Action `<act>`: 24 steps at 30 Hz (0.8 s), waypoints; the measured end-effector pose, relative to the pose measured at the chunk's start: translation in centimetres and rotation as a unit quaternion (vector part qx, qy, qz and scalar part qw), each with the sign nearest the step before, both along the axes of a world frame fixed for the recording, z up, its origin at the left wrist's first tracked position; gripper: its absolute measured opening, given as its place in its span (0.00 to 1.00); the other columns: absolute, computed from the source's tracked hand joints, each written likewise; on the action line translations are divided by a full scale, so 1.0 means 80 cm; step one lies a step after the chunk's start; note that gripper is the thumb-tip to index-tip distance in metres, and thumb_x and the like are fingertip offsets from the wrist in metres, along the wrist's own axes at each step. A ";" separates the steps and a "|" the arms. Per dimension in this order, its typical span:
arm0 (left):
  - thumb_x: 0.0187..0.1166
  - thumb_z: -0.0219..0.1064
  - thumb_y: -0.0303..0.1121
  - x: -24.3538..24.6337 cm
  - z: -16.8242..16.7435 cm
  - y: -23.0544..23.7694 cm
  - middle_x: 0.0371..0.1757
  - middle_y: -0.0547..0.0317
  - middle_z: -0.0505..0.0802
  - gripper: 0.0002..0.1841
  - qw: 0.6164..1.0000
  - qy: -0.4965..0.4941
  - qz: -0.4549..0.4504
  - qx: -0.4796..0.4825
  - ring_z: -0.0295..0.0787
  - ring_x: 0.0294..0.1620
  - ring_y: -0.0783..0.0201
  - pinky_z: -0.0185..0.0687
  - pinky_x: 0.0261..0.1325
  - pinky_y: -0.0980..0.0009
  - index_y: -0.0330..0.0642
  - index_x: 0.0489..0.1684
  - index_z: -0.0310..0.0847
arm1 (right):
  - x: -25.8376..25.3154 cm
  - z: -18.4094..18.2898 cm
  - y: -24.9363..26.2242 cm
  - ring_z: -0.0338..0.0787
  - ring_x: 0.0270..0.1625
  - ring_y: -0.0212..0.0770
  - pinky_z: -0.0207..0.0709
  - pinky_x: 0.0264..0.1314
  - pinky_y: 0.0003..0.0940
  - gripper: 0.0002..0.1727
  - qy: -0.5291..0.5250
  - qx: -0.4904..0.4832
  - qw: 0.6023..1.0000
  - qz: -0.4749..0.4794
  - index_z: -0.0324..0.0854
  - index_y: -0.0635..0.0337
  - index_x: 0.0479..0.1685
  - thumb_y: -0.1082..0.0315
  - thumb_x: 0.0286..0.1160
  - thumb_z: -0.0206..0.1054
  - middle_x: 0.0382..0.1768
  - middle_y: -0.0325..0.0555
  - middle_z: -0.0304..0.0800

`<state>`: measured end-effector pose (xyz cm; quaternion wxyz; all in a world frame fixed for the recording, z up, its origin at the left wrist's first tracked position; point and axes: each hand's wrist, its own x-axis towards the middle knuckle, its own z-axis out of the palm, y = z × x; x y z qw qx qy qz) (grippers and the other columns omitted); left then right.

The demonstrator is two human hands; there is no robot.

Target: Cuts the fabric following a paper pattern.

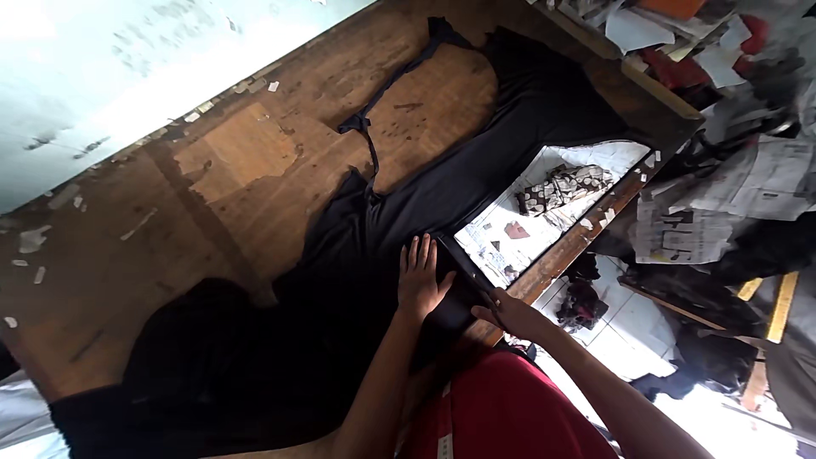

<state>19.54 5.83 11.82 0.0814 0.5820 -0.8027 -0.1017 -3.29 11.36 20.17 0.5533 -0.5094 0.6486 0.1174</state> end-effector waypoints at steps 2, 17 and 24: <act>0.83 0.41 0.71 0.002 -0.003 0.001 0.95 0.53 0.60 0.47 1.000 0.004 -0.001 -0.007 0.44 0.97 0.49 0.35 0.94 0.41 0.40 0.90 0.61 | -0.001 -0.005 0.006 0.89 0.49 0.55 0.81 0.54 0.60 0.50 0.014 -0.031 0.999 -0.007 0.72 0.55 0.71 0.18 0.66 0.59 0.44 0.54 0.89; 0.83 0.50 0.46 0.005 -0.005 0.001 0.91 0.48 0.67 0.34 0.998 0.058 0.017 -0.032 0.52 0.95 0.46 0.40 0.94 0.43 0.38 0.89 0.63 | 0.013 0.006 0.003 0.90 0.48 0.55 0.82 0.55 0.57 0.47 -0.060 0.007 0.998 -0.027 0.70 0.59 0.74 0.24 0.74 0.56 0.49 0.59 0.88; 0.74 0.54 0.32 0.002 -0.005 0.004 0.85 0.39 0.75 0.31 0.991 0.092 0.011 -0.100 0.64 0.88 0.35 0.50 0.89 0.36 0.35 0.81 0.72 | -0.089 0.018 0.083 0.83 0.28 0.37 0.81 0.36 0.38 0.42 -0.222 0.059 0.973 -0.019 0.70 0.60 0.73 0.31 0.75 0.63 0.34 0.45 0.84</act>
